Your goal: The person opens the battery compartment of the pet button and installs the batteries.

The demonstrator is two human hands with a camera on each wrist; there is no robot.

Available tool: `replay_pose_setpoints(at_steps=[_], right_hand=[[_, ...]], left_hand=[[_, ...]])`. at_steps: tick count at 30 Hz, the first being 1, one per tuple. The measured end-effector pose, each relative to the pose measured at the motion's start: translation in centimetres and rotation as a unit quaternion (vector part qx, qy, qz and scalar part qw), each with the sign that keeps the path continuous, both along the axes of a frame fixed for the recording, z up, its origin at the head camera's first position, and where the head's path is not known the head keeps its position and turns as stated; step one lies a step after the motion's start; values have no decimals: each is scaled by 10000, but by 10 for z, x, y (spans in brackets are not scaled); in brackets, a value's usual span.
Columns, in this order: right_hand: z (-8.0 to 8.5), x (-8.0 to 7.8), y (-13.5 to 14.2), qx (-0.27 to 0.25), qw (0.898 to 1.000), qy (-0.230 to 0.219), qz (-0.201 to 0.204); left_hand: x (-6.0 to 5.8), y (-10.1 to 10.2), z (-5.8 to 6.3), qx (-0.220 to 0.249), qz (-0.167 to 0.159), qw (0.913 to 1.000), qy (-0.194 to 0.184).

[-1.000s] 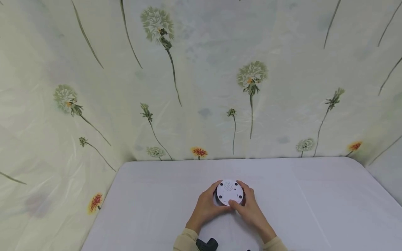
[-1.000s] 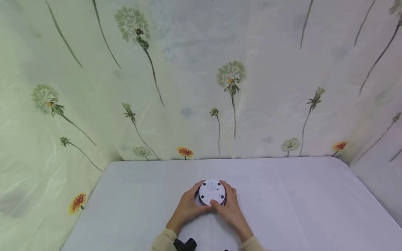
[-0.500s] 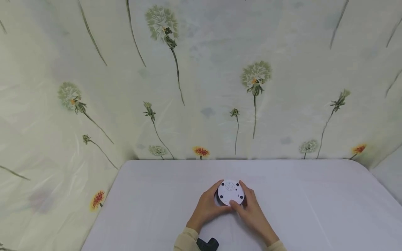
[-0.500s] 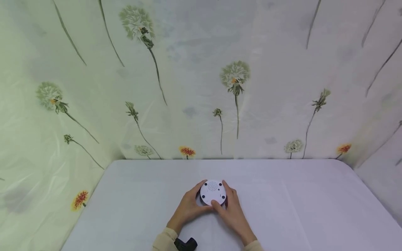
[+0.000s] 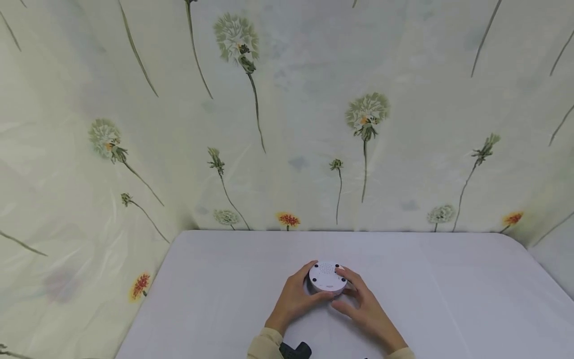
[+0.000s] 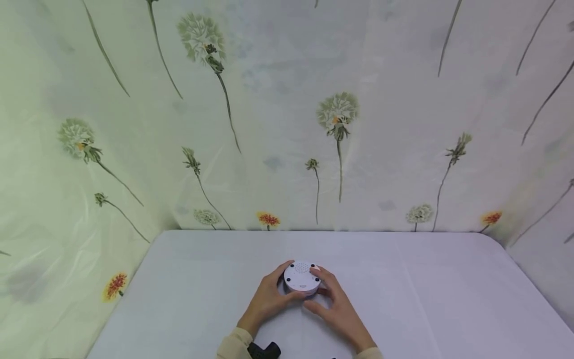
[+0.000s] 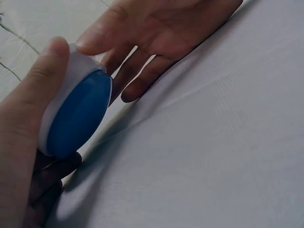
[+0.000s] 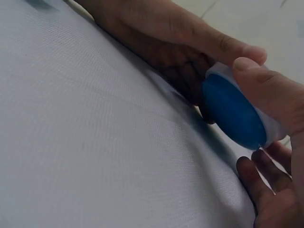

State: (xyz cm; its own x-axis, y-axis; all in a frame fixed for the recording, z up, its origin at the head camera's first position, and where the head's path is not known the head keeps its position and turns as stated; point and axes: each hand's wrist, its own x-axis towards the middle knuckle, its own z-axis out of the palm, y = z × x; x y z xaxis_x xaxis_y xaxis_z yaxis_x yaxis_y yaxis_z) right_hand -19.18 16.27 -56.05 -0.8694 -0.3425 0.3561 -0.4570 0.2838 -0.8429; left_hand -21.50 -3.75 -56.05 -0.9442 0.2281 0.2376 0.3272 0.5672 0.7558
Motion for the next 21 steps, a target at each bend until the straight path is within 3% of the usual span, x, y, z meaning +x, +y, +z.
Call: replay_pose_setpoints(at_steps=[7, 16, 21], right_hand=[[-4, -1, 0, -318, 9994, 95, -20], [1, -1, 0, -274, 9957, -719, -506], [5, -1, 3, -445, 9898, -1145, -716]], left_hand=[[2, 1, 1, 69, 42, 10000, -19], [2, 0, 2, 288, -28, 9996, 27], [0, -2, 0, 566, -325, 9971, 383]])
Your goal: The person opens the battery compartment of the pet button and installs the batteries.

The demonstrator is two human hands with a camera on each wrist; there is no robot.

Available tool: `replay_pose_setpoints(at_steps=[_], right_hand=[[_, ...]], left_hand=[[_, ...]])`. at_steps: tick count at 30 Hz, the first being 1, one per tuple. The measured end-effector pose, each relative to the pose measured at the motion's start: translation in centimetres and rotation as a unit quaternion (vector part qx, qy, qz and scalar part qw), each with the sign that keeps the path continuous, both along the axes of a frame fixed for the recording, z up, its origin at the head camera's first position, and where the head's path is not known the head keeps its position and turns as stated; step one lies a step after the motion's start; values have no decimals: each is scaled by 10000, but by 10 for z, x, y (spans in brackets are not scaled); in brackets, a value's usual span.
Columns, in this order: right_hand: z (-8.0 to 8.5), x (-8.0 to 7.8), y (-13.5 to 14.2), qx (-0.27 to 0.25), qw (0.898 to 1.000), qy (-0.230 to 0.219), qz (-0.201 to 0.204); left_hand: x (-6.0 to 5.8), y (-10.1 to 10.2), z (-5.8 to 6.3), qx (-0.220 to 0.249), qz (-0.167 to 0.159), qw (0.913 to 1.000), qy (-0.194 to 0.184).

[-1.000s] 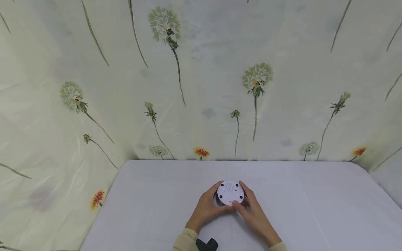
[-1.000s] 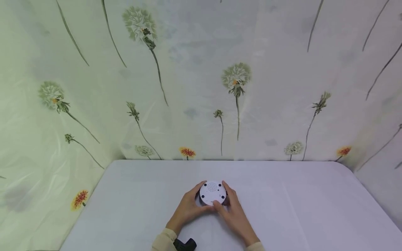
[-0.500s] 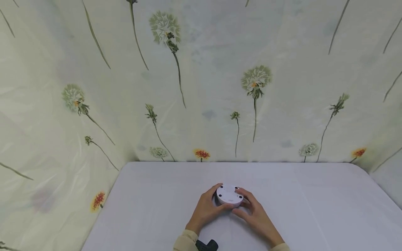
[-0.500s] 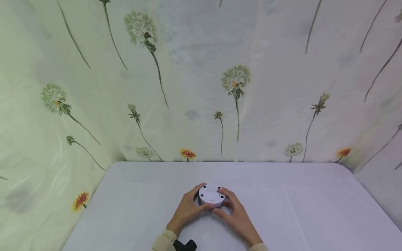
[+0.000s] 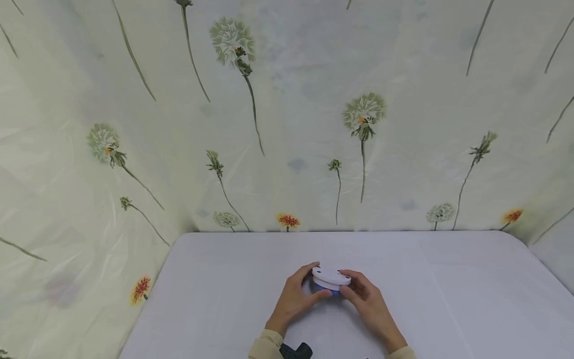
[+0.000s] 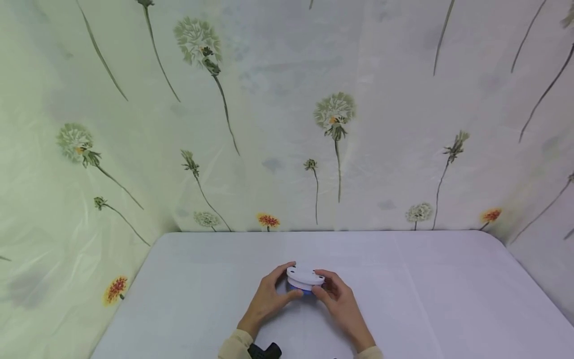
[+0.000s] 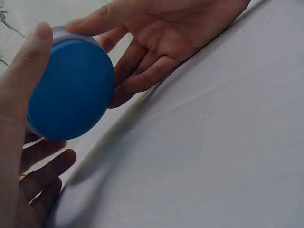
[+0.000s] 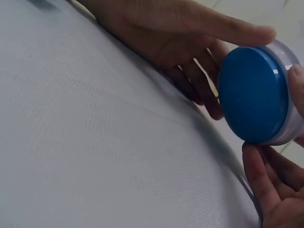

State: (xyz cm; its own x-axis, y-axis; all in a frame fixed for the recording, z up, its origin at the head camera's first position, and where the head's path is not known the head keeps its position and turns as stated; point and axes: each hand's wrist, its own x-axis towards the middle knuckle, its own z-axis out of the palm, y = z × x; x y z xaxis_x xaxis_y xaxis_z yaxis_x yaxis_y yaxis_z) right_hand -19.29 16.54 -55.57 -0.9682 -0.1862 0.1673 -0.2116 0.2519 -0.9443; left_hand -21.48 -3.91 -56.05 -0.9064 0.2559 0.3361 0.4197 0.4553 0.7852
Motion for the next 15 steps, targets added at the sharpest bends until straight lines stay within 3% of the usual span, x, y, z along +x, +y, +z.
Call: replay_pose_setpoints(at_steps=[7, 12, 15], right_hand=[[3, -1, 5, -300, 9988, -286, 251], [7, 0, 3, -554, 9952, -799, 118], [9, -1, 2, -669, 9930, -974, 65]], left_hand=[[-4, 0, 0, 475, -520, 9949, 717], [-3, 1, 3, 583, -587, 9896, 1179], [2, 1, 13, 647, -613, 9860, 1408]])
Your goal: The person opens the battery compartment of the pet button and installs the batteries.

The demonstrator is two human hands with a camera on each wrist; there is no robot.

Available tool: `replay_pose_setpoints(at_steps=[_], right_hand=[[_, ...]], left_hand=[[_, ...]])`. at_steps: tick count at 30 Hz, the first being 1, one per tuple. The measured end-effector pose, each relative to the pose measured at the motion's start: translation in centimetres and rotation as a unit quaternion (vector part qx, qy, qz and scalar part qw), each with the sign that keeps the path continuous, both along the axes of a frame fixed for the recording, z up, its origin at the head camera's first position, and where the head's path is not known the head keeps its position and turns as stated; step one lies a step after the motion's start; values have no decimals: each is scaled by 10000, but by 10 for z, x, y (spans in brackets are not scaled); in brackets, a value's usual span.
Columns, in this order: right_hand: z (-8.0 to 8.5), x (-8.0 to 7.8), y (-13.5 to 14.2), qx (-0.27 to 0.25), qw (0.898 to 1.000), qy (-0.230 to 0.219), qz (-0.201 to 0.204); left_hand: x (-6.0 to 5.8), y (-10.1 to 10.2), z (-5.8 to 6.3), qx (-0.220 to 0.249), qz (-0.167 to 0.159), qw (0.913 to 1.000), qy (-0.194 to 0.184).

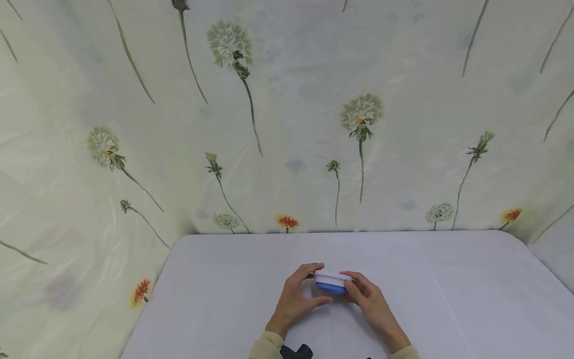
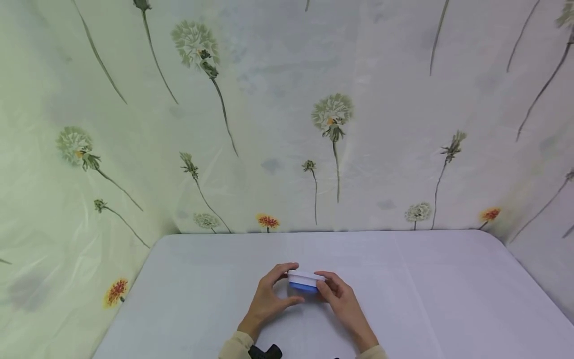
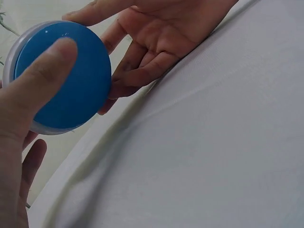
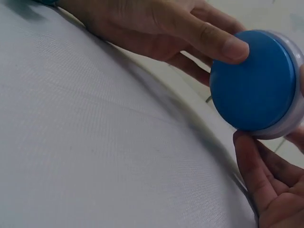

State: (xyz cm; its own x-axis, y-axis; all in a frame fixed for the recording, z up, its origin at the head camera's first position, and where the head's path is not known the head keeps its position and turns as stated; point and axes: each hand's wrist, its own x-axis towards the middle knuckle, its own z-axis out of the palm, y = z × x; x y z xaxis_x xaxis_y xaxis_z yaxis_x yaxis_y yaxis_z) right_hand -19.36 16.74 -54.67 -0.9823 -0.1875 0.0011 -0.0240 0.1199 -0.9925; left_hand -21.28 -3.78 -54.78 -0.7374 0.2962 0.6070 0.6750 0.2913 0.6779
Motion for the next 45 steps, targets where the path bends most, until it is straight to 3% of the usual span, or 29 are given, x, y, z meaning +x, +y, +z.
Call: replay_pose_setpoints(at_steps=[4, 8, 13, 19, 24, 35, 41, 45], right_hand=[[-1, -1, 0, 28, 9999, -56, 116], [-2, -1, -1, 158, 9995, 4, 281], [-3, 0, -2, 153, 9993, 144, 325], [-10, -2, 4, 238, 9919, 1198, 357], [-11, -2, 7, 115, 9857, 1656, 285], [-13, 1, 5, 308, 9853, 1654, 287], [-16, 0, 6, 270, 9900, 1377, 157], [-6, 5, 3, 249, 9950, 964, -17]], left_hand=[[9, -2, 13, 97, -13, 9999, 82], [13, -2, 17, 191, -10, 9998, -88], [9, -3, 8, 432, 7, 9988, -236], [-1, -3, -11, 538, 290, 9955, -721], [-2, -1, -13, 485, 391, 9940, -898], [16, 0, 18, 539, 174, 9891, -1361], [15, 1, 18, 506, 204, 9868, -1524], [13, 1, 13, 450, 225, 9856, -1616]])
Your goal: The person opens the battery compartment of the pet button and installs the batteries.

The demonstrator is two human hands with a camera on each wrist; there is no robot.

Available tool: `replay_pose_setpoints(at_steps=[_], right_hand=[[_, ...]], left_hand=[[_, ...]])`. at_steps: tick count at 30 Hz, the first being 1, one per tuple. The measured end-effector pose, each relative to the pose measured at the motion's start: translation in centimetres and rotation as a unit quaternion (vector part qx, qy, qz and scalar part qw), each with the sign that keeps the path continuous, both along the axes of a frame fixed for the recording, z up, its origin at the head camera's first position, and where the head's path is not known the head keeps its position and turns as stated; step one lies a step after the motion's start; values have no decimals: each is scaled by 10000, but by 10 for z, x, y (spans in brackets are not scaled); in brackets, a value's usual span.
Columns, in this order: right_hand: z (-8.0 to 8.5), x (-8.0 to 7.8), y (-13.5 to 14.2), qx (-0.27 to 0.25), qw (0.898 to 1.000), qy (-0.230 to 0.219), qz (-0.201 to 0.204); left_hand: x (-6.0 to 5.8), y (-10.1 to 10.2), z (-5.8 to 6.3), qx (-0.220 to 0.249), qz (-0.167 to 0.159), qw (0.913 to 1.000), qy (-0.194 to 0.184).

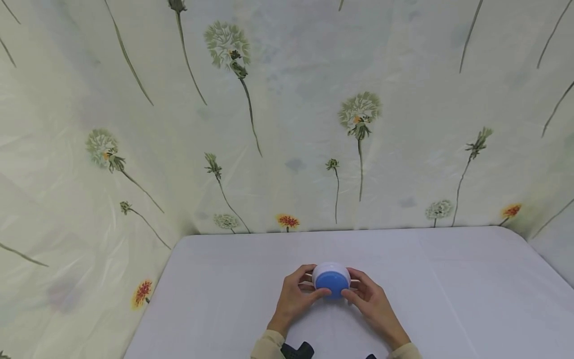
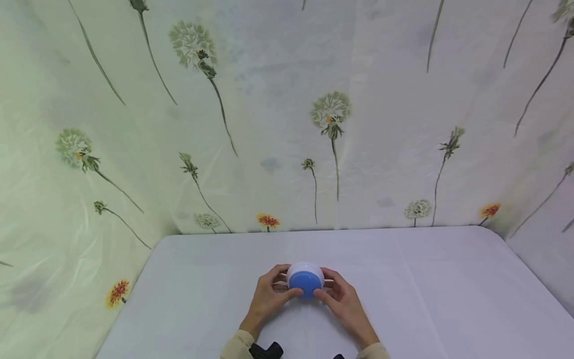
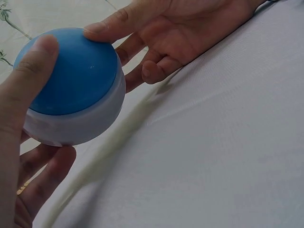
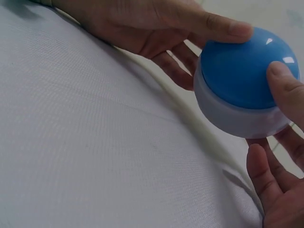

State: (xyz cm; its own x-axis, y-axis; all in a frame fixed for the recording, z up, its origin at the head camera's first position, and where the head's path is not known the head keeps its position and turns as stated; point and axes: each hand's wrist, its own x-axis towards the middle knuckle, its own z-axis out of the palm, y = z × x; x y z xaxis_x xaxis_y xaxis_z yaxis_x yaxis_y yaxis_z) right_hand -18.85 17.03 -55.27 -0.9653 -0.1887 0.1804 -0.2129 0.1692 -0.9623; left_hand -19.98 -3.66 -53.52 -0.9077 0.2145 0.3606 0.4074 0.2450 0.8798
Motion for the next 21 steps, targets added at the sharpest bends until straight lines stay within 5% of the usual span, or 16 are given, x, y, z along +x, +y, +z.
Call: replay_pose_setpoints(at_steps=[8, 15, 21], right_hand=[[-6, -3, 2, 199, 9997, -55, -111], [-6, -4, 4, 120, 9995, -269, -151], [-6, -8, 4, -314, 9973, -577, -334]], left_hand=[[0, -1, 1, -125, -394, 9990, 165], [-11, 4, -22, -727, -768, 9936, 397], [-16, 4, -30, -624, -940, 9926, 460]])
